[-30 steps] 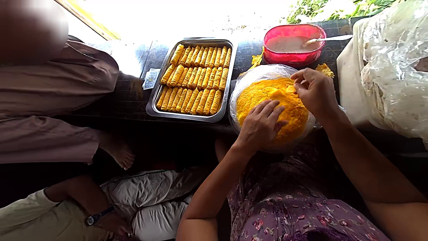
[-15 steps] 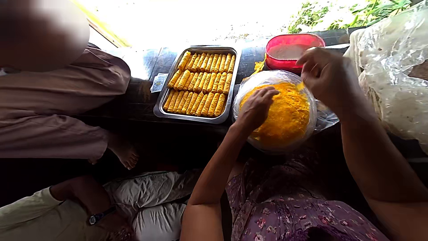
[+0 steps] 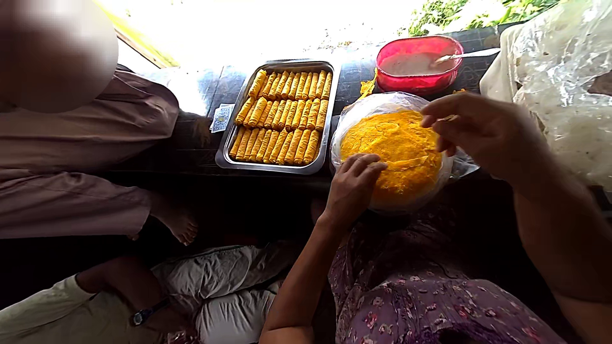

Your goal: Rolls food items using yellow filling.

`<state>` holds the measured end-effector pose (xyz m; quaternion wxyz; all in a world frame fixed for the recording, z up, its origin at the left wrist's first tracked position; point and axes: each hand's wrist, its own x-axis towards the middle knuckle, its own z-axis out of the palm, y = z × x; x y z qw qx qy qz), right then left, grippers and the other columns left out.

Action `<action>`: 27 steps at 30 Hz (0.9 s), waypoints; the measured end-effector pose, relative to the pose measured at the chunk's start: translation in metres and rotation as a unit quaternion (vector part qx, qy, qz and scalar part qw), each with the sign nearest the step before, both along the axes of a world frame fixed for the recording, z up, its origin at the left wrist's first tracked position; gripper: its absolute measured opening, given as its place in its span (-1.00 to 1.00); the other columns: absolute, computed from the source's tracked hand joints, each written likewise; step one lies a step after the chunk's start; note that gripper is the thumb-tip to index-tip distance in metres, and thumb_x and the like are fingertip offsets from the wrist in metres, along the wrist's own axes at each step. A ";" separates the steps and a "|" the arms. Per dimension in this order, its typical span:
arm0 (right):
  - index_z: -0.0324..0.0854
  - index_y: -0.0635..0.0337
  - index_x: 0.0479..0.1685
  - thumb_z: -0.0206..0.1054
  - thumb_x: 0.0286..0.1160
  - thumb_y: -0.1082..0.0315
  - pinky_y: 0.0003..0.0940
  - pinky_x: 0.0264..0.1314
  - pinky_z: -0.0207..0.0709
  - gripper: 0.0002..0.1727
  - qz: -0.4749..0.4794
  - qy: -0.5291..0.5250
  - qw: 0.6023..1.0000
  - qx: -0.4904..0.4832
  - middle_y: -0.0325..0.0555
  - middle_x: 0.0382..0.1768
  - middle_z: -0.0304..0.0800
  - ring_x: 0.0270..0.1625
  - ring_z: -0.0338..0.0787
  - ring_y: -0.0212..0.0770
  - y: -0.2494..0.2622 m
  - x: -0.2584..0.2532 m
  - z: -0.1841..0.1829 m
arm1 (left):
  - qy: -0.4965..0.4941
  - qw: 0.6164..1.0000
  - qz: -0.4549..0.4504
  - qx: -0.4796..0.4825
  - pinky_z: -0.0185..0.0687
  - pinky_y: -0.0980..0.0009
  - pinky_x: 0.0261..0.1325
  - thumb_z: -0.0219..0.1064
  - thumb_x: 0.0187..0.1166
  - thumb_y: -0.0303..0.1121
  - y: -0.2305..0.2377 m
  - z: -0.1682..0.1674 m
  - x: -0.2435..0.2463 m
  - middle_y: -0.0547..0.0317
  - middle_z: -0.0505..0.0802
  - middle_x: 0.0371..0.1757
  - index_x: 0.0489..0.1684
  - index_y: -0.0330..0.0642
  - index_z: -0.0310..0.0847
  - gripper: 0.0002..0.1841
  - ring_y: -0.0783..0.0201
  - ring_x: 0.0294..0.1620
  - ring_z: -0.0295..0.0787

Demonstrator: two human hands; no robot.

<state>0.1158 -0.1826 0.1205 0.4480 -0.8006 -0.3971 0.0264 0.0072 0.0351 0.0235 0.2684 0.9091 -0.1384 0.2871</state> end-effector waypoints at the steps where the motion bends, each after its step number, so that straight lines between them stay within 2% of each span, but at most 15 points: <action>1: 0.67 0.10 0.26 0.17 0.76 0.30 -0.57 -0.29 0.69 -0.73 -0.015 -0.033 0.999 -0.002 -0.22 0.01 0.84 -0.36 0.74 -0.53 -0.016 0.000 0.009 | 0.001 1.000 -0.015 0.021 0.66 0.09 0.35 0.32 0.54 -0.57 -0.005 -0.001 0.004 -0.02 0.89 0.10 -0.06 -0.18 0.88 -0.79 -0.02 0.27 0.79; 3: 0.67 0.10 0.25 0.18 0.77 0.21 -0.65 -0.24 0.67 -0.71 -0.054 -0.083 0.995 -0.008 -0.31 -0.04 0.83 -0.31 0.72 -0.64 -0.047 0.007 0.027 | 0.009 0.997 -0.040 0.067 0.67 0.10 0.31 0.32 0.53 -0.57 -0.012 -0.001 0.014 0.02 0.90 0.12 -0.02 -0.14 0.88 -0.76 0.00 0.27 0.79; 5: 0.63 0.25 0.26 0.17 0.75 0.18 -0.69 -0.28 0.55 -0.64 -0.110 -0.092 0.989 -0.045 -0.23 -0.05 0.77 -0.30 0.64 -0.65 -0.081 0.024 0.050 | 0.026 0.993 -0.062 0.102 0.67 0.09 0.26 0.33 0.57 -0.53 -0.014 -0.003 0.022 0.03 0.90 0.11 0.02 -0.14 0.88 -0.77 0.02 0.24 0.80; 6: 0.62 0.20 0.25 0.17 0.74 0.12 -0.73 -0.27 0.53 -0.63 -0.129 -0.104 0.983 -0.075 -0.30 -0.06 0.75 -0.29 0.63 -0.69 -0.103 0.040 0.058 | 0.035 0.990 -0.069 0.114 0.67 0.09 0.23 0.31 0.59 -0.52 -0.014 -0.005 0.024 0.03 0.90 0.09 0.03 -0.15 0.87 -0.77 0.01 0.21 0.81; 8: 0.66 0.21 0.13 0.23 0.70 0.10 -0.59 -0.30 0.60 -0.65 -0.154 -0.116 0.970 -0.148 -0.22 -0.14 0.79 -0.32 0.70 -0.58 -0.148 0.067 0.077 | 0.039 0.988 -0.070 0.130 0.71 0.07 0.17 0.28 0.59 -0.56 -0.014 -0.007 0.027 0.01 0.90 0.01 -0.02 -0.17 0.87 -0.77 -0.01 0.13 0.83; 9: 0.70 0.22 0.01 0.24 0.68 0.15 -0.43 -0.30 0.68 -0.69 -0.160 -0.133 0.959 -0.192 -0.13 -0.21 0.80 -0.32 0.76 -0.44 -0.170 0.078 0.080 | 0.033 0.988 -0.063 0.137 0.72 0.07 0.14 0.26 0.59 -0.57 -0.013 -0.007 0.027 0.01 0.91 -0.04 -0.07 -0.17 0.88 -0.77 -0.01 0.08 0.85; 10: 0.72 0.26 -0.08 0.23 0.65 0.22 -0.15 -0.29 0.66 -0.72 -0.171 -0.154 0.944 -0.237 0.02 -0.27 0.79 -0.32 0.78 -0.20 -0.191 0.083 0.075 | 0.026 0.988 -0.056 0.142 0.73 0.07 0.11 0.24 0.59 -0.57 -0.011 -0.007 0.027 0.00 0.91 -0.09 -0.10 -0.17 0.88 -0.76 -0.02 0.03 0.86; 11: 0.75 0.33 -0.16 0.28 0.60 0.31 0.27 -0.25 0.57 -0.76 -0.194 -0.150 0.927 -0.282 0.23 -0.33 0.78 -0.29 0.80 0.17 -0.205 0.082 0.067 | 0.021 0.988 -0.049 0.142 0.73 0.08 0.11 0.22 0.61 -0.56 -0.010 -0.006 0.026 0.00 0.92 -0.10 -0.12 -0.18 0.88 -0.75 -0.02 0.01 0.86; 12: 0.79 0.36 -0.22 0.34 0.61 0.40 0.49 -0.18 0.50 -0.81 -0.234 -0.114 0.902 -0.343 0.35 -0.35 0.78 -0.23 0.79 0.39 -0.209 0.075 0.061 | 0.014 0.989 -0.044 0.140 0.73 0.10 0.13 0.21 0.62 -0.54 -0.008 -0.007 0.024 -0.01 0.92 -0.08 -0.12 -0.18 0.89 -0.75 -0.03 0.02 0.87; 13: 0.82 0.31 -0.24 0.36 0.64 0.37 0.54 -0.11 0.48 -0.80 -0.280 -0.067 0.861 -0.420 0.37 -0.32 0.79 -0.15 0.79 0.47 -0.205 0.067 0.058 | 0.005 0.990 -0.038 0.138 0.73 0.14 0.16 0.20 0.63 -0.51 -0.007 -0.007 0.021 -0.03 0.92 -0.03 -0.09 -0.19 0.88 -0.75 -0.04 0.06 0.86; 16: 0.81 0.30 -0.17 0.32 0.70 0.17 0.47 0.02 0.52 -0.67 -0.319 0.064 0.753 -0.572 0.35 -0.17 0.81 0.05 0.78 0.44 -0.189 0.057 0.050 | 0.002 0.989 -0.041 0.144 0.59 0.15 0.42 0.08 0.81 -0.21 -0.009 -0.006 0.008 -0.14 0.84 0.29 0.22 -0.21 0.79 -0.62 -0.09 0.37 0.75; 18: 0.79 0.35 -0.15 0.32 0.70 0.19 0.47 0.04 0.52 -0.66 -0.315 0.110 0.724 -0.603 0.38 -0.11 0.80 0.11 0.77 0.45 -0.187 0.061 0.040 | -0.001 0.988 -0.047 0.150 0.55 0.14 0.45 0.05 0.84 -0.06 -0.014 -0.006 0.000 -0.15 0.81 0.31 0.26 -0.17 0.75 -0.55 -0.07 0.42 0.70; 22: 0.74 0.41 -0.24 0.34 0.68 0.27 0.40 0.07 0.51 -0.69 -0.318 0.129 0.740 -0.579 0.36 -0.12 0.78 0.12 0.76 0.40 -0.198 0.070 0.031 | -0.012 0.985 -0.055 0.163 0.52 0.26 0.44 0.10 0.82 -0.05 -0.018 -0.014 -0.009 -0.06 0.85 0.18 0.16 -0.13 0.78 -0.59 0.03 0.34 0.73; 25: 0.68 0.45 0.02 0.22 0.75 0.33 0.44 0.18 0.49 -0.72 -0.372 0.145 0.752 -0.524 0.43 0.01 0.76 0.22 0.73 0.45 -0.203 0.071 0.045 | -0.018 0.984 -0.062 0.167 0.55 0.34 0.43 0.15 0.78 -0.24 -0.018 -0.015 -0.009 -0.02 0.90 0.08 0.06 -0.16 0.83 -0.69 0.08 0.27 0.78; 27: 0.63 0.43 0.12 0.15 0.79 0.38 0.49 0.13 0.49 -0.73 -0.412 0.119 0.756 -0.495 0.47 0.03 0.75 0.21 0.72 0.53 -0.206 0.063 0.051 | -0.023 0.984 -0.061 0.167 0.57 0.37 0.41 0.19 0.74 -0.32 -0.019 -0.012 -0.007 -0.01 0.92 0.03 -0.02 -0.19 0.85 -0.73 0.09 0.23 0.81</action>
